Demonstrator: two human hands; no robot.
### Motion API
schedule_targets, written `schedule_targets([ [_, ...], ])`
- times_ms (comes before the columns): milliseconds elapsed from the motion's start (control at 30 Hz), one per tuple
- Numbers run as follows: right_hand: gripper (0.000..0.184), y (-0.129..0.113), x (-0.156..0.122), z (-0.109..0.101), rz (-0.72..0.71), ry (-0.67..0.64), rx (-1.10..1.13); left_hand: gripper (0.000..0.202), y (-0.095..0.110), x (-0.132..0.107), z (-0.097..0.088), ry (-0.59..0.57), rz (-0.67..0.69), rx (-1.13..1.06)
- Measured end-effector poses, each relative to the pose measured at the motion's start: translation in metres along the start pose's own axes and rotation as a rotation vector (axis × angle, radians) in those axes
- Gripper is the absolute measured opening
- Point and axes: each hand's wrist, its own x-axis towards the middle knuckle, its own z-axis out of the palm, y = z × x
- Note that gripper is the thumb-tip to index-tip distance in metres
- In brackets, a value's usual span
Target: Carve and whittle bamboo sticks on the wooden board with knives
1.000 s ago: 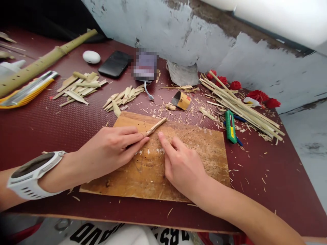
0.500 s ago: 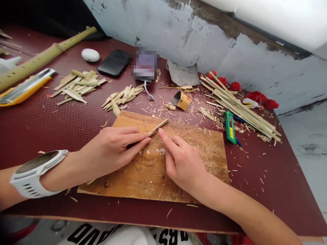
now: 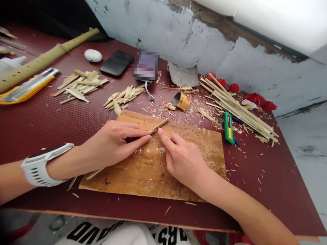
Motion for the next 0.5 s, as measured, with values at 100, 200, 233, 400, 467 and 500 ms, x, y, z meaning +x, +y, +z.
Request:
schedule_targets([
  [100, 0.055, 0.000, 0.000, -0.002, 0.007, -0.025, 0.003, 0.026, -0.002, 0.001, 0.000, 0.006, 0.009, -0.042],
  [200, 0.056, -0.001, -0.001, -0.003, 0.025, -0.091, 0.016, 0.026, -0.004, 0.003, 0.000, 0.000, -0.004, -0.060],
  [233, 0.055, -0.001, -0.001, -0.003, 0.037, -0.102, 0.034, 0.026, -0.005, 0.004, -0.001, -0.003, -0.004, -0.059],
  [400, 0.043, 0.004, 0.004, -0.011, 0.241, 0.037, 0.501, 0.023, -0.007, 0.007, -0.002, -0.005, 0.016, -0.066],
  [467, 0.039, 0.006, 0.005, -0.021, 0.390, 0.083, 0.808, 0.024, -0.008, 0.007, -0.002, -0.016, 0.012, -0.055],
  [500, 0.035, 0.006, 0.005, -0.028, 0.431, 0.092, 0.965, 0.024, -0.008, 0.006, -0.003, -0.024, 0.008, -0.047],
])
